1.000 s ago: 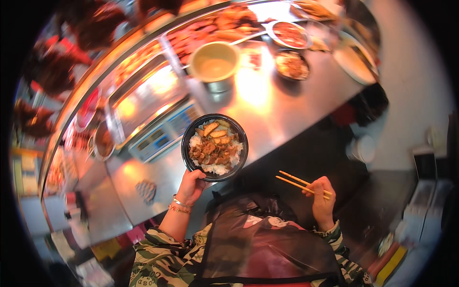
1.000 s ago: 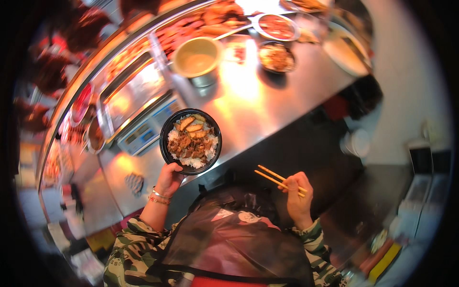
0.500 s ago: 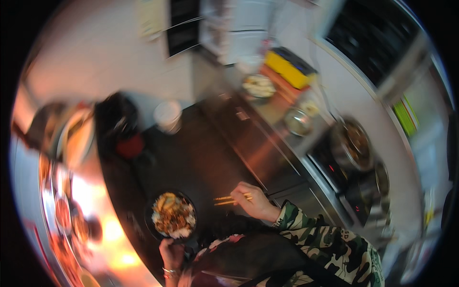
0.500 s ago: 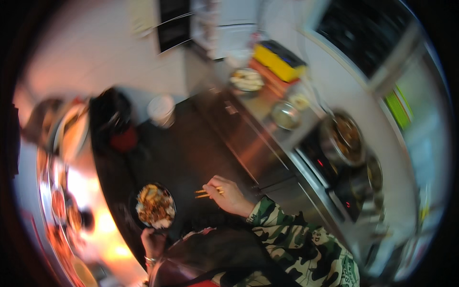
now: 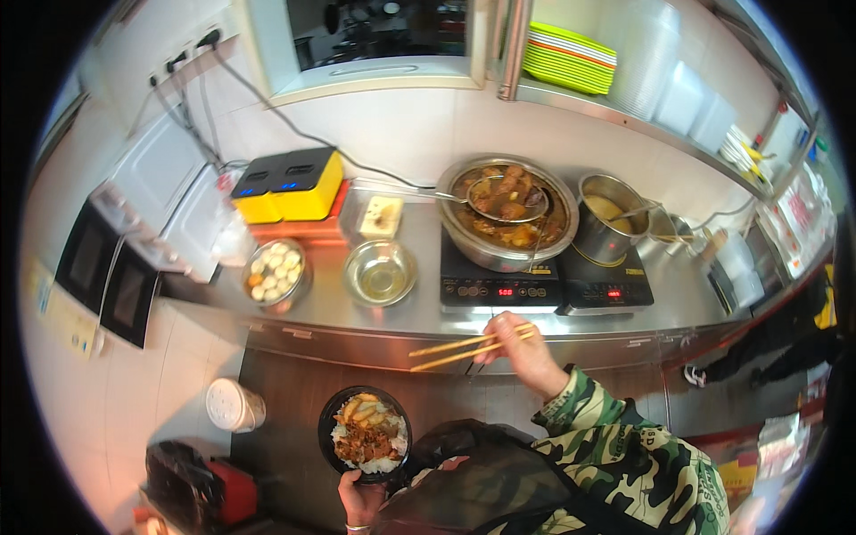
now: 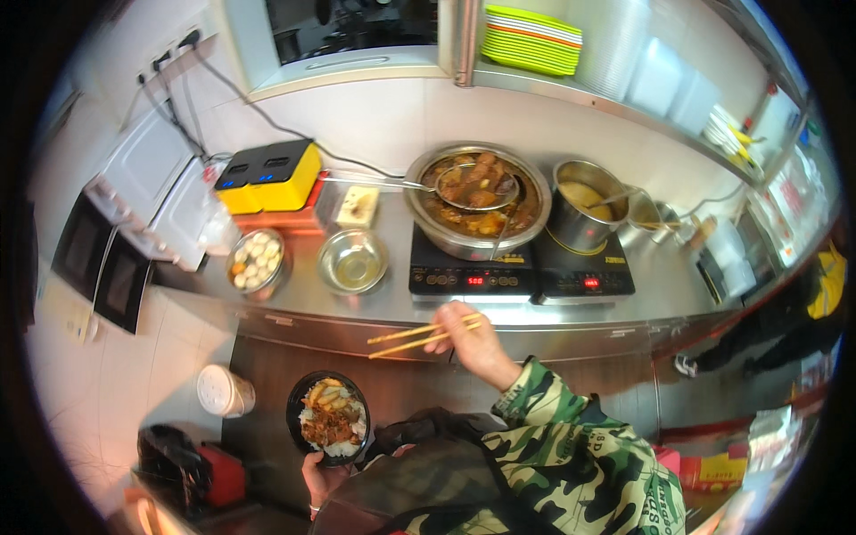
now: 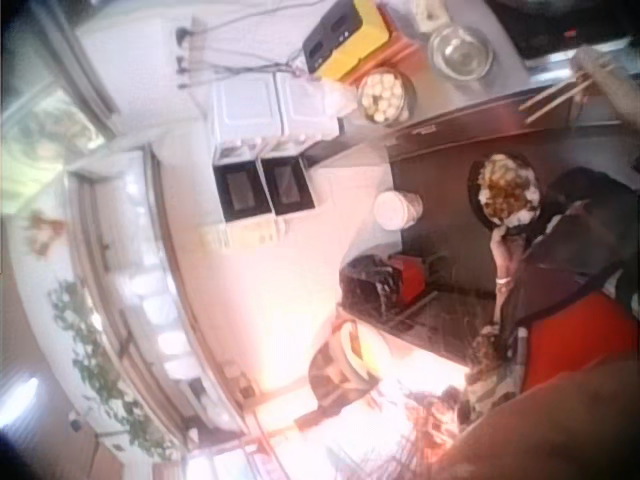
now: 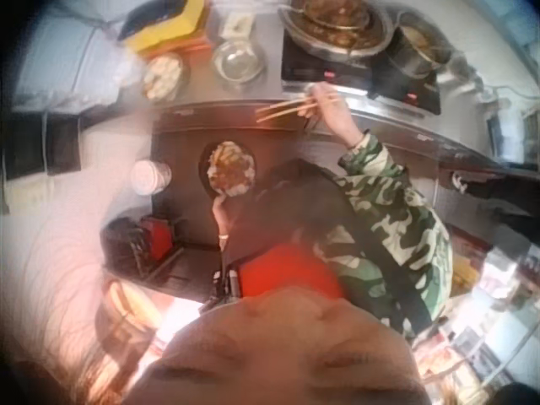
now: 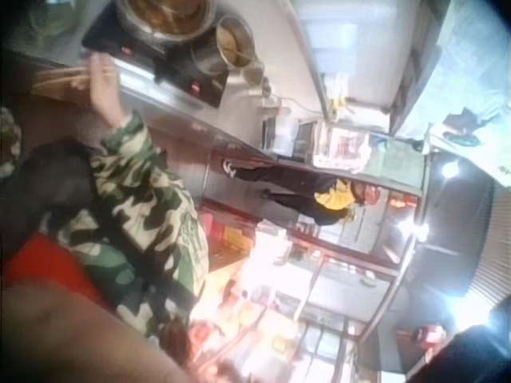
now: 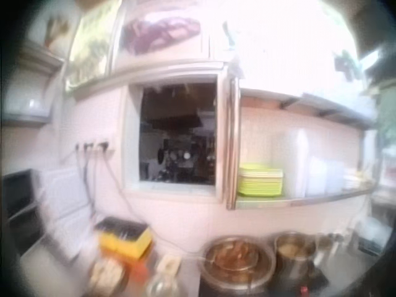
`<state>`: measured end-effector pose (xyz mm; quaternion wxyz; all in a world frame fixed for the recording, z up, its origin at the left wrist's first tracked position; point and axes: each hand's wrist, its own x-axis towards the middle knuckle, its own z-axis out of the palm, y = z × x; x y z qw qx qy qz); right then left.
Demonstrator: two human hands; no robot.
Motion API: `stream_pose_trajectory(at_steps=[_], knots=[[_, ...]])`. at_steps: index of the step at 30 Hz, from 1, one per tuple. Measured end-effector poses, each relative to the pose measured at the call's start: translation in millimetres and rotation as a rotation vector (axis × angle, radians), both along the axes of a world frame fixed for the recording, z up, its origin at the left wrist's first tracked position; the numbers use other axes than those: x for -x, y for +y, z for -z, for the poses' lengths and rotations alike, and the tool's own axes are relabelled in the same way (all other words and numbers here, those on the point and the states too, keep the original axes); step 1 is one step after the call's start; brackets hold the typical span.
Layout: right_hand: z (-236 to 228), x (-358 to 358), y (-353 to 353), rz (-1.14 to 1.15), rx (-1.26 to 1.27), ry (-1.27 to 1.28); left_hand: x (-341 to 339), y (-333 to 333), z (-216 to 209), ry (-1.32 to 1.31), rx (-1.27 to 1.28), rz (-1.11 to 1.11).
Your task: The person retrieves two bowls of rice from a microwave, places them on the counter, and uses chopsticks to add cooked meat and vegetables to each bowl. The person then hands one completed bowl to a delivery driver.
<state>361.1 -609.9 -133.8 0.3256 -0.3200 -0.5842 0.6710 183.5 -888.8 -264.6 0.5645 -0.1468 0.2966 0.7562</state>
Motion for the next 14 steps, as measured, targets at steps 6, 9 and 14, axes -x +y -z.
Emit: stream_pose_trajectory(at_steps=[6, 9, 14], knots=[[-40, -25, 73, 0.484, -0.047, 0.167, 50, 70, -10, 0.04, 0.051, 0.236], [-61, -19, 104, 0.641, -0.078, 0.228, 89, 112, -22, 0.063, 0.092, 0.303], [-70, -23, 162, 0.811, -0.264, 0.088, 136, 158, -38, 0.149, -0.001, 0.431]])
